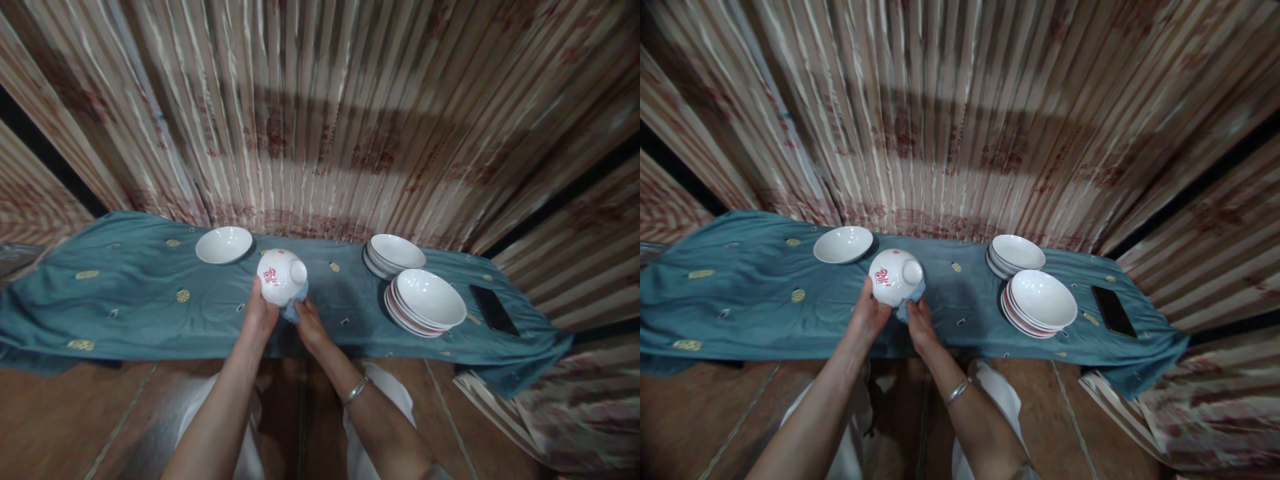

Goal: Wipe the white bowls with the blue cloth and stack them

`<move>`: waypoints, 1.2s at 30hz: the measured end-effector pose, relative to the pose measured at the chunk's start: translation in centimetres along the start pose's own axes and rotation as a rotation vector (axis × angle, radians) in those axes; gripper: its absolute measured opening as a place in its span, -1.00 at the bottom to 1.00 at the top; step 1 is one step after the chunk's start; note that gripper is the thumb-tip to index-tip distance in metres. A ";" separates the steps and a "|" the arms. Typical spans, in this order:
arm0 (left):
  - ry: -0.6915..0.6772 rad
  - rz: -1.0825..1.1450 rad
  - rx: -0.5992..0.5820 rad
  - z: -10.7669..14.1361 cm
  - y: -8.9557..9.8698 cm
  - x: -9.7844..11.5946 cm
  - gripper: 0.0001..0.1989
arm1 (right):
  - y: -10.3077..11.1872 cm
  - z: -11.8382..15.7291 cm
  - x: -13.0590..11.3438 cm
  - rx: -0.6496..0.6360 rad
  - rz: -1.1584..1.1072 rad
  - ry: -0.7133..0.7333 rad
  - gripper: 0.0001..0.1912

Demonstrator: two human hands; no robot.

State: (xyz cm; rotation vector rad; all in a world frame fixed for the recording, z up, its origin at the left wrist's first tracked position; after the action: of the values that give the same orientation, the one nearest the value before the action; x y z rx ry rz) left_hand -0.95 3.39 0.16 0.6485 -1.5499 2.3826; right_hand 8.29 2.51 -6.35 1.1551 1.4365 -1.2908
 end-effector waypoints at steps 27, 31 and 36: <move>0.022 -0.080 -0.115 -1.2 1.6 -2.5 -0.59 | 3.3 0.4 -5.4 -0.139 0.712 0.185 -0.33; 0.000 -0.076 -0.098 -1.0 1.7 -2.2 -0.59 | 3.3 0.6 -5.4 -0.183 0.751 0.246 -0.40; -0.017 -0.078 -0.079 -1.3 2.1 -1.6 -0.59 | 3.5 0.8 -5.3 -0.200 0.774 0.392 -0.50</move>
State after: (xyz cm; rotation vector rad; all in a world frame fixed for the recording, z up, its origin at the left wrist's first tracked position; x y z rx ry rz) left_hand -0.76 3.79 -2.78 0.7004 -1.5869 2.2528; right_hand 12.78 1.34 -1.94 1.6561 1.1474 -0.3886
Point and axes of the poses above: each hand's wrist, its own z-axis away from the middle knuckle, its own y-axis out of the back of the hand, x = y × z, the point moved 2 cm from there along -z, towards the middle knuckle, and after that the axes turned 1 degree about -x, right-handed, at the moved point
